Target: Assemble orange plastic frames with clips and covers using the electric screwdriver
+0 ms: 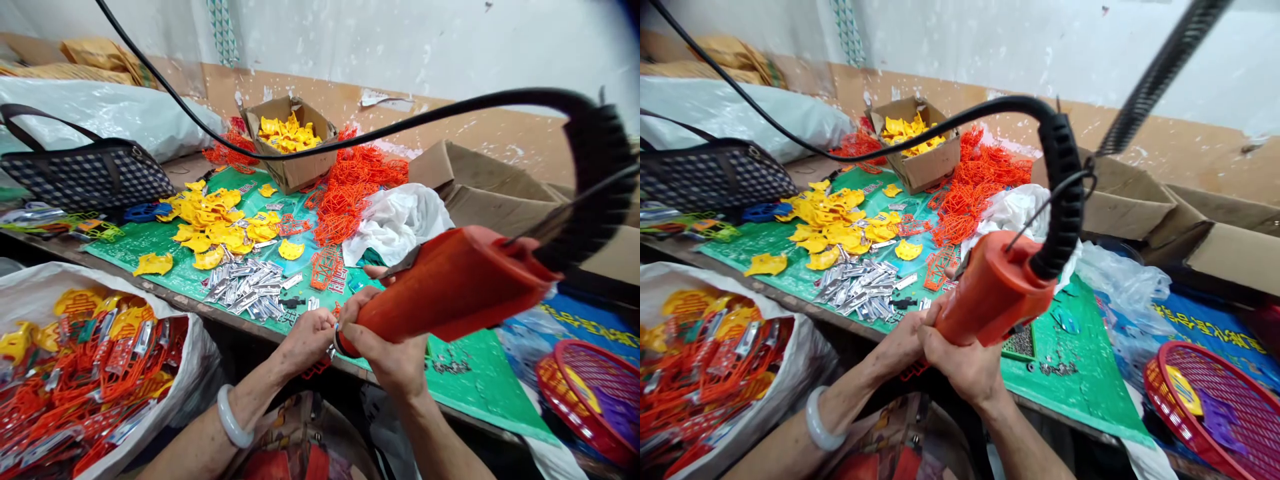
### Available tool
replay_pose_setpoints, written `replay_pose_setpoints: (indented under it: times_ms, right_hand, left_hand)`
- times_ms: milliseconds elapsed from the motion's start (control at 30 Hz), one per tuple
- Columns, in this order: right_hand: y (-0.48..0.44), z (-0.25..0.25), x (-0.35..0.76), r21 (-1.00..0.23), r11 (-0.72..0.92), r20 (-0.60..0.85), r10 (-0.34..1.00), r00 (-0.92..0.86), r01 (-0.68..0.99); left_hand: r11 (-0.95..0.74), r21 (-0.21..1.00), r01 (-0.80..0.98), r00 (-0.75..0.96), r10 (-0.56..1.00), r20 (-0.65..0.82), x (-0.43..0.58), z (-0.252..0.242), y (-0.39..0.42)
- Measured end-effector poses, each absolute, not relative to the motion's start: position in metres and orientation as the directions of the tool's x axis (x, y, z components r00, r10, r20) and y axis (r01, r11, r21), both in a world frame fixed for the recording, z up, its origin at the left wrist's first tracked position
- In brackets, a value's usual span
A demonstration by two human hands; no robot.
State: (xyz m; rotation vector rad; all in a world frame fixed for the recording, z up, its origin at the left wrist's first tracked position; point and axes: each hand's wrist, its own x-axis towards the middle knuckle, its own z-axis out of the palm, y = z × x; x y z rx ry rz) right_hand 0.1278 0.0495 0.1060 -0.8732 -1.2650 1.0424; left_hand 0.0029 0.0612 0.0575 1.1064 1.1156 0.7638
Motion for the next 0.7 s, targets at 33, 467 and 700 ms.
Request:
replay_pose_setpoints:
  times_ms: [33,467,700]
  right_hand:
    - [0.049,0.107,0.129,-0.934,0.318,0.325,0.946,-0.012,-0.164]
    - [0.065,0.131,0.162,-0.888,0.398,0.326,0.898,0.297,-0.23]
    - [0.074,0.122,0.183,-0.938,0.31,0.226,0.884,0.41,-0.152]
  left_hand:
    - [0.298,0.954,0.04,0.294,0.909,-0.296,0.002,0.058,0.061]
    - [0.348,0.936,-0.051,0.404,0.865,-0.299,-0.017,0.059,0.055]
    - [0.46,0.871,-0.175,0.458,0.821,-0.342,-0.023,0.055,0.046]
